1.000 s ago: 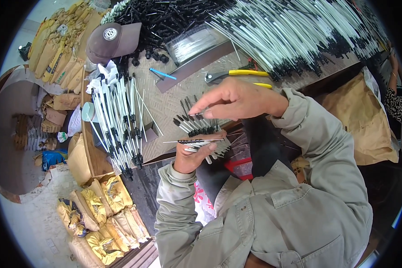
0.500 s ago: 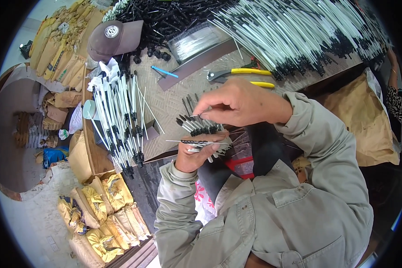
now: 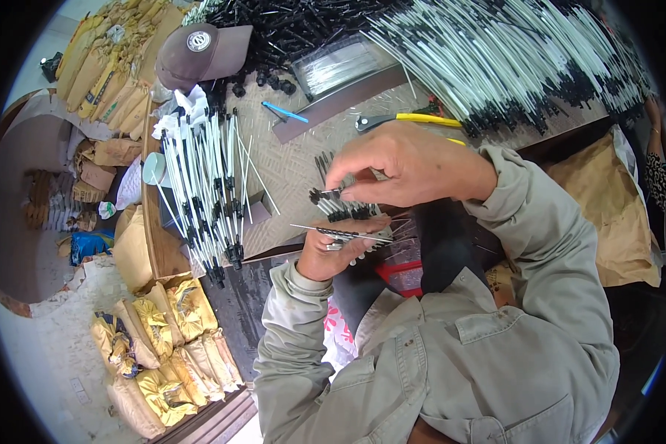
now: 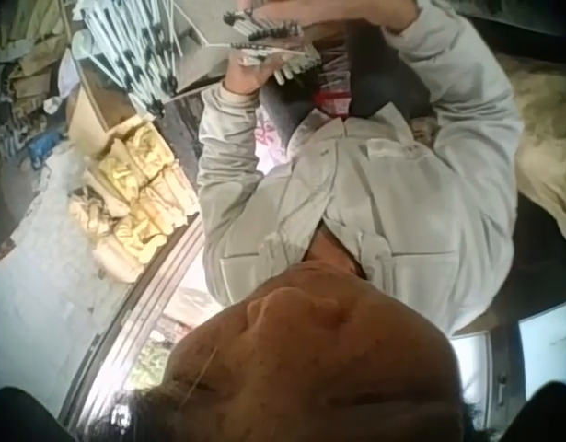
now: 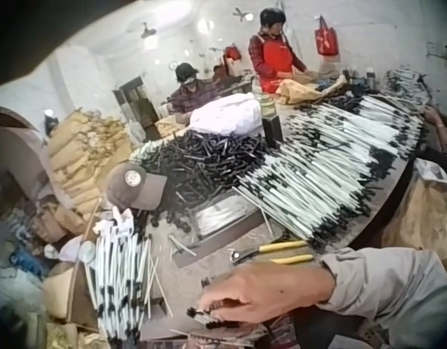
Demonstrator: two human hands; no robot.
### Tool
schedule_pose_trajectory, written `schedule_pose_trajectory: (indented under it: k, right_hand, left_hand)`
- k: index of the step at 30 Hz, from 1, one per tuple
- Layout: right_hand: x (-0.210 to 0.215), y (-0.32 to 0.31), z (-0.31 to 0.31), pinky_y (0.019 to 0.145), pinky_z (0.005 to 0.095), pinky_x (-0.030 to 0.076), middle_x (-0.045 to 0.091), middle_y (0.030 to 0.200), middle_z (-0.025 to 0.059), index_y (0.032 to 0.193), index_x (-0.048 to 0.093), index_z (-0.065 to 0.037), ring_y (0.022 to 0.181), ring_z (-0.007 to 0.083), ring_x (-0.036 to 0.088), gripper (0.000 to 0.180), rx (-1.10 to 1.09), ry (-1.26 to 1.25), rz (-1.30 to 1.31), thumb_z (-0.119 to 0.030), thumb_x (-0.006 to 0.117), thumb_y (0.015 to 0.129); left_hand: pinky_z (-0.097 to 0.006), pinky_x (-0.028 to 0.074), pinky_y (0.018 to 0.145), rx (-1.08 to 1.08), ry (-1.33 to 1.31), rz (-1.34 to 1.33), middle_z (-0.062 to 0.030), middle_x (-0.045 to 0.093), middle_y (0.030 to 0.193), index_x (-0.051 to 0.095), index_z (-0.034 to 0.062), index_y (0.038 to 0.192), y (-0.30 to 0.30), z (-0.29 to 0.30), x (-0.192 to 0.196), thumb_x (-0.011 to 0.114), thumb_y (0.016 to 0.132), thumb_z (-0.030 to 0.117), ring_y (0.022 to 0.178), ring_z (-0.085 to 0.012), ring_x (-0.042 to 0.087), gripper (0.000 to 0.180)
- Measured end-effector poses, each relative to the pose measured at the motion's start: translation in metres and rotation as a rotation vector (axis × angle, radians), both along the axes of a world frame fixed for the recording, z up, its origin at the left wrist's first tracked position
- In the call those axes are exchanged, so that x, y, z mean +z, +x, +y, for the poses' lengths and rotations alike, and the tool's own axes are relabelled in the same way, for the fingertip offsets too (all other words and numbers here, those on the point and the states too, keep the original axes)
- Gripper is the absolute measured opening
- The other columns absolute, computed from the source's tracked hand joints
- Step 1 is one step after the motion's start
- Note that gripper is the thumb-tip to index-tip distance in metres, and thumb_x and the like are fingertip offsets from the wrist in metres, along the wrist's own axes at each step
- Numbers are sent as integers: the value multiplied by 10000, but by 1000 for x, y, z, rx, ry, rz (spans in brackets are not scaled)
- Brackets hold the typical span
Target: Assembling and organizing wire harnesses by bundling wires and crimping connectors.
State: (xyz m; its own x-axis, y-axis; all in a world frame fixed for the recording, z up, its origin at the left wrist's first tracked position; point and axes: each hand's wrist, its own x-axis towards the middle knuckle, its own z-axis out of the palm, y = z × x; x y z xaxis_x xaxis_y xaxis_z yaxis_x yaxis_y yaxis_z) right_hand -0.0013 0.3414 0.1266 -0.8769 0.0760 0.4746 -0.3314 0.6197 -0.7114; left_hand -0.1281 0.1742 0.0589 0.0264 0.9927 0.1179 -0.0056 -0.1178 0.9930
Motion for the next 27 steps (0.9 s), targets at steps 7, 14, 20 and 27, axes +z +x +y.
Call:
schedule_pose_trajectory:
  k: [7, 14, 20, 27]
  right_hand:
    - [3, -3, -12, 490, 259, 377, 579, 688, 72, 943, 590, -26, 551, 118, 506, 169, -2, -114, -161, -95, 621, 792]
    - [-1, -3, -15, 473, 247, 358, 572, 664, 56, 1019, 625, -54, 515, 101, 480, 227, -24, -181, -182, -91, 617, 795]
    - [4, -7, -11, 469, 243, 348, 556, 685, 42, 937, 652, -47, 523, 100, 489, 172, 1, -106, -103, -88, 642, 771]
    - [3, -9, -17, 462, 243, 340, 522, 674, 33, 900, 658, -44, 511, 105, 476, 153, 29, -137, -7, -56, 651, 748]
  left_hand:
    - [-231, 465, 688, 4, -28, -5, -89, 658, 996, 623, -5, 1079, -1, -4, -1, 598, 835, 32, 805, -91, 565, 248]
    - [-218, 454, 700, 9, -75, 91, -69, 666, 937, 632, -5, 1064, -4, -5, -2, 604, 833, 39, 795, -78, 557, 236]
    - [-258, 462, 794, -33, -27, -127, -104, 658, 979, 633, -18, 1049, -5, -6, -2, 602, 827, 26, 896, -133, 593, 228]
    - [-321, 442, 907, -50, 108, -82, -136, 643, 1018, 641, -22, 1021, -6, -3, -7, 627, 773, -54, 987, -211, 592, 250]
